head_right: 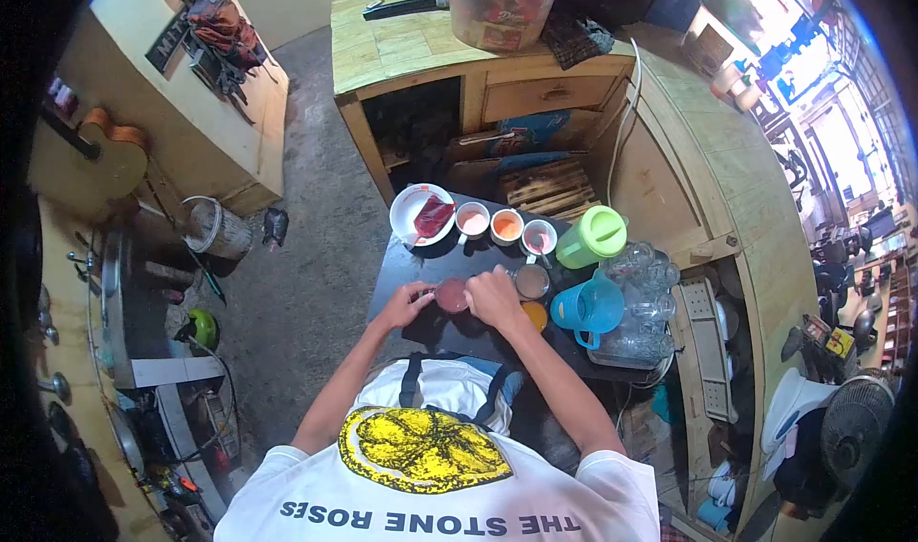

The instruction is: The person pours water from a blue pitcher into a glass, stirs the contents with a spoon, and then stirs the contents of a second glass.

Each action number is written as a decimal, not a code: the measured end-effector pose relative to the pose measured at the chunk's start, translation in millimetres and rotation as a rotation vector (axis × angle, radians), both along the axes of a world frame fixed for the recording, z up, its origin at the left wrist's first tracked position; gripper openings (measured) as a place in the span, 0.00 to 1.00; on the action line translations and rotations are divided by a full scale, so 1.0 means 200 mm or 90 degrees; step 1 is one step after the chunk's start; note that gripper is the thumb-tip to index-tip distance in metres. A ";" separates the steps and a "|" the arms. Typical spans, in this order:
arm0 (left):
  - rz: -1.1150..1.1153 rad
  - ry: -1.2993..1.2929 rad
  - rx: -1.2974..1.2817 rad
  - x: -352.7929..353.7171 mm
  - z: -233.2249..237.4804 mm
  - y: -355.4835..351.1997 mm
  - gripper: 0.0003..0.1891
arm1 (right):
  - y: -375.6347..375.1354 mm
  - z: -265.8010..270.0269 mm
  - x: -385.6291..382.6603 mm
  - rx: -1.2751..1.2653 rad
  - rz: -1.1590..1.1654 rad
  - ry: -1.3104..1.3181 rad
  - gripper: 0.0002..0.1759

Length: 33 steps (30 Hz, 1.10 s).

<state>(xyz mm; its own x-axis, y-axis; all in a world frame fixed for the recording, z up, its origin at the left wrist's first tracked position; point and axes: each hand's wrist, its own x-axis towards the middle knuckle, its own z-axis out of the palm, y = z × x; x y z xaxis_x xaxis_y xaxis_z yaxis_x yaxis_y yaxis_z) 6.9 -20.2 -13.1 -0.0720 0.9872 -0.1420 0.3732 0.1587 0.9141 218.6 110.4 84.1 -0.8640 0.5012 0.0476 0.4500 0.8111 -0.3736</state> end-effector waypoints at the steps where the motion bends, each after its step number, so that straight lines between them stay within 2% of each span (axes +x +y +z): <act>1: 0.003 -0.003 0.000 0.00 0.00 0.00 0.17 | 0.00 0.01 0.01 -0.046 0.023 -0.008 0.13; 2: 0.006 -0.005 0.000 0.00 0.00 0.00 0.17 | 0.00 0.02 0.01 -0.091 0.047 -0.015 0.13; 5: 0.006 0.008 -0.034 0.00 0.04 0.00 0.18 | -0.02 0.01 -0.03 0.021 -0.005 0.099 0.13; 8: -0.002 0.000 -0.032 0.00 0.01 -0.01 0.18 | -0.02 0.03 -0.04 0.047 -0.020 -0.020 0.12; 11: 0.003 0.003 -0.024 0.00 0.03 -0.01 0.18 | -0.02 0.01 -0.03 -0.066 0.026 -0.043 0.12; 14: 0.007 0.001 -0.032 0.00 0.03 -0.01 0.17 | -0.03 0.02 -0.05 -0.061 -0.026 0.103 0.12; 17: 0.014 -0.017 -0.002 0.00 0.01 -0.01 0.18 | -0.01 0.07 -0.03 0.002 -0.060 0.041 0.12; 20: 0.010 -0.020 -0.027 0.00 0.02 -0.01 0.17 | -0.01 0.00 0.01 -0.001 -0.035 -0.066 0.13; 23: 0.027 -0.045 -0.011 0.00 -0.02 -0.01 0.17 | -0.01 -0.01 0.01 -0.113 -0.014 0.047 0.12; 26: 0.024 -0.052 -0.015 0.01 0.00 -0.02 0.17 | -0.02 0.00 -0.02 -0.014 -0.062 0.089 0.12; 29: 0.033 -0.062 -0.002 0.01 -0.04 -0.02 0.17 | -0.01 -0.02 0.00 0.007 -0.048 -0.050 0.12; 32: 0.015 -0.051 -0.016 0.00 -0.03 -0.01 0.17 | -0.03 0.00 -0.01 -0.076 -0.002 -0.018 0.12; 33: 0.019 -0.051 -0.018 0.00 -0.03 -0.01 0.17 | -0.04 0.00 -0.01 -0.055 -0.021 0.011 0.11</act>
<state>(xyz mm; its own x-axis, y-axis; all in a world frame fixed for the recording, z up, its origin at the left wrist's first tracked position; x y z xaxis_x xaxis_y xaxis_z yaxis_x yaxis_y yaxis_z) 7.0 -22.0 -18.7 -0.0880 0.9805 -0.1760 0.2932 0.1943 0.9361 215.6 102.8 84.1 -0.8463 0.5324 0.0181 0.4687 0.7604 -0.4495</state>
